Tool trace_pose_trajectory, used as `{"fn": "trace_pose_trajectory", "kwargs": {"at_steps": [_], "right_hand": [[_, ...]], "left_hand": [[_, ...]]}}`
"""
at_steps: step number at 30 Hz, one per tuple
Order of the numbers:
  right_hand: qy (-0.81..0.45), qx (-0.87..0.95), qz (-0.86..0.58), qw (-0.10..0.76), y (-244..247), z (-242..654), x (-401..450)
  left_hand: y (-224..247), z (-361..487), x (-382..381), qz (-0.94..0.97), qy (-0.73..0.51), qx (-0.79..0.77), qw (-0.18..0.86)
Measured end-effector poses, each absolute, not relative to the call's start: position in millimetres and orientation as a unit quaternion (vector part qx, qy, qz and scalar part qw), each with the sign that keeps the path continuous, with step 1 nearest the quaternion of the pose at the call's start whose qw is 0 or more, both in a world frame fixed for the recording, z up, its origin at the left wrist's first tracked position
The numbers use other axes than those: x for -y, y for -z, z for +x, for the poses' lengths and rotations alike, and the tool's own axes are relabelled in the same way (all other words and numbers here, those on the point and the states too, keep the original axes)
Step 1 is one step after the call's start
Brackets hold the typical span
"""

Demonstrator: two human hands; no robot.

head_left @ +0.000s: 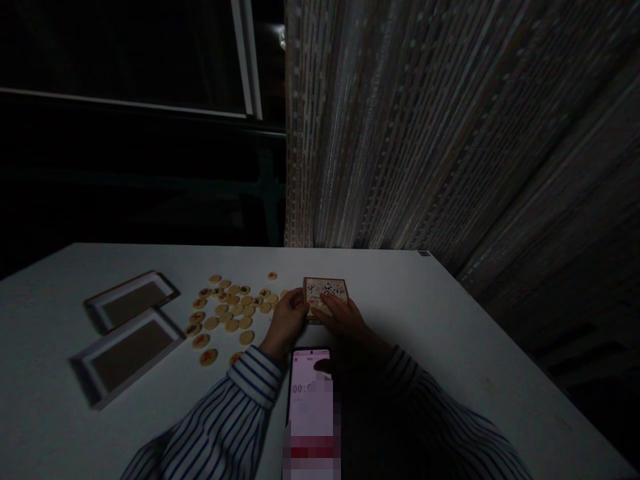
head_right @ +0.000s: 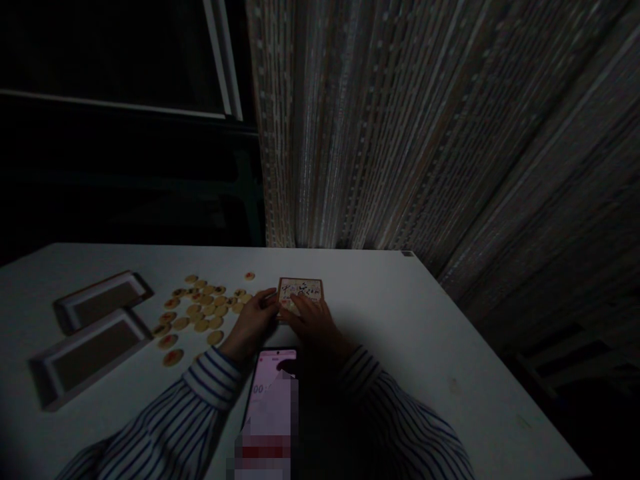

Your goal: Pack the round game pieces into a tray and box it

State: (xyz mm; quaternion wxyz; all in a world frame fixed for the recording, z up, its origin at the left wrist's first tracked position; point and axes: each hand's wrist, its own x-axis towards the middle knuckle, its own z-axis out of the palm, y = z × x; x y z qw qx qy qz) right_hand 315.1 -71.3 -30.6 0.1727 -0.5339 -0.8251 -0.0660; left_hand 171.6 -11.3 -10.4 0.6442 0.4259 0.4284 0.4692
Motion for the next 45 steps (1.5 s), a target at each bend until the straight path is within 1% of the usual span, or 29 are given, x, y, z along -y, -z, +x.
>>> {"fn": "trace_pose_trajectory", "kwargs": {"at_steps": [3,7,9,12,15,18,22,27,35,39,45], "right_hand": [[0.066,0.834,-0.524,0.161,36,316,69],[0.015,0.820,-0.555,0.139,36,328,55],[0.004,0.810,-0.560,0.172,32,336,51],[0.010,0.768,-0.581,0.269,24,343,55],[-0.007,0.711,-0.637,0.298,17,346,62],[-0.029,0.679,-0.677,0.283,13,347,65],[-0.058,0.667,-0.704,0.235,13,345,64],[-0.050,0.677,-0.707,0.199,16,346,63],[-0.041,0.674,-0.712,0.193,14,346,63],[-0.046,0.678,-0.708,0.194,15,346,62],[-0.058,0.665,-0.714,0.212,16,348,63]], "left_hand": [[11,171,11,0.419,-0.468,-0.429,0.649],[10,171,11,0.424,-0.465,-0.440,0.641],[9,170,12,0.428,-0.458,-0.452,0.634],[7,170,13,0.435,-0.452,-0.462,0.627],[6,170,13,0.437,-0.450,-0.468,0.622],[5,170,14,0.427,-0.455,-0.465,0.629],[7,170,14,0.409,-0.468,-0.450,0.642],[10,170,12,0.386,-0.473,-0.434,0.663],[11,170,12,0.373,-0.450,-0.437,0.684],[11,170,13,0.365,-0.458,-0.439,0.681],[9,170,13,0.379,-0.447,-0.437,0.682]]}}
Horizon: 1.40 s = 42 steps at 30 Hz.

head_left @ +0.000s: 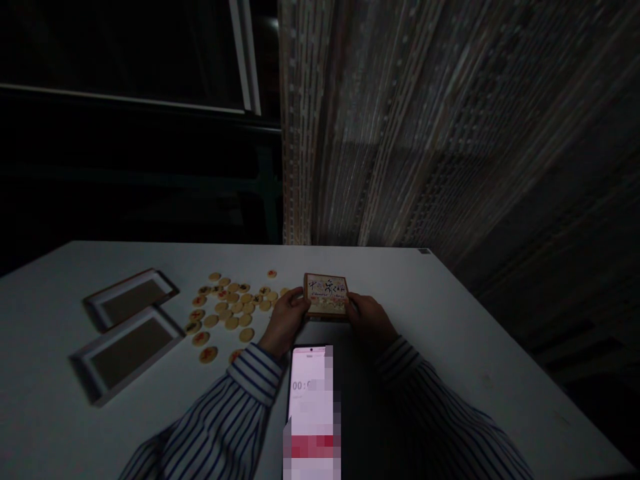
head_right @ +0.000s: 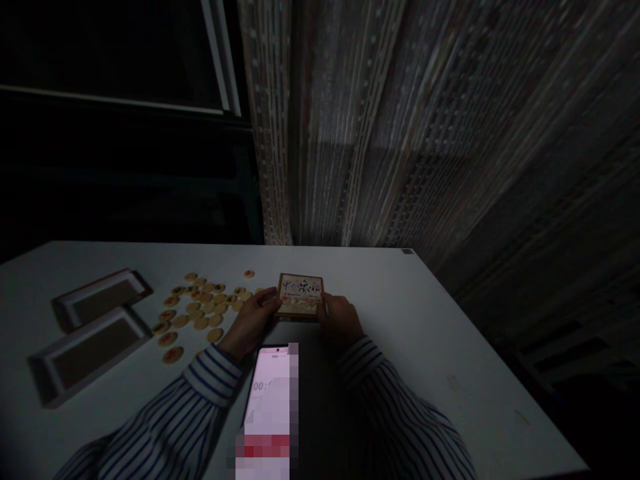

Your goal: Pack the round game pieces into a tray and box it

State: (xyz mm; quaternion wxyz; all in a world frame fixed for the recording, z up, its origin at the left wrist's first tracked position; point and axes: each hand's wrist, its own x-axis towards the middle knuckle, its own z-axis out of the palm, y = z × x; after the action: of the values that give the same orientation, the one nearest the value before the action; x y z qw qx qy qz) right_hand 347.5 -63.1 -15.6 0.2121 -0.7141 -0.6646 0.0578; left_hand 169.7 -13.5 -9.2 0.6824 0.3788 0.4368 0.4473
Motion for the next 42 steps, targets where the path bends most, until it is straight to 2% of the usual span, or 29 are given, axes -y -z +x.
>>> {"fn": "trace_pose_trajectory", "kwargs": {"at_steps": [3,6,11,15,21,29,34,42], "right_hand": [[-0.102,0.655,-0.703,0.258,15,349,63],[-0.163,0.618,-0.687,0.345,17,351,60],[-0.341,0.474,-0.631,0.511,19,354,51],[-0.456,0.379,-0.562,0.577,15,355,49],[-0.546,0.326,-0.481,0.603,6,350,55],[-0.556,0.336,-0.461,0.605,5,349,57],[-0.564,0.352,-0.450,0.596,6,351,59],[-0.539,0.372,-0.493,0.573,2,347,58]], "left_hand": [[8,169,15,0.370,-0.457,-0.426,0.688],[7,169,16,0.353,-0.464,-0.411,0.701],[5,168,16,0.345,-0.466,-0.389,0.716],[7,167,15,0.344,-0.453,-0.383,0.728],[7,165,14,0.337,-0.436,-0.369,0.748],[1,164,15,0.359,-0.402,-0.337,0.772],[3,166,14,0.360,-0.394,-0.368,0.761],[1,166,14,0.353,-0.396,-0.355,0.770]]}}
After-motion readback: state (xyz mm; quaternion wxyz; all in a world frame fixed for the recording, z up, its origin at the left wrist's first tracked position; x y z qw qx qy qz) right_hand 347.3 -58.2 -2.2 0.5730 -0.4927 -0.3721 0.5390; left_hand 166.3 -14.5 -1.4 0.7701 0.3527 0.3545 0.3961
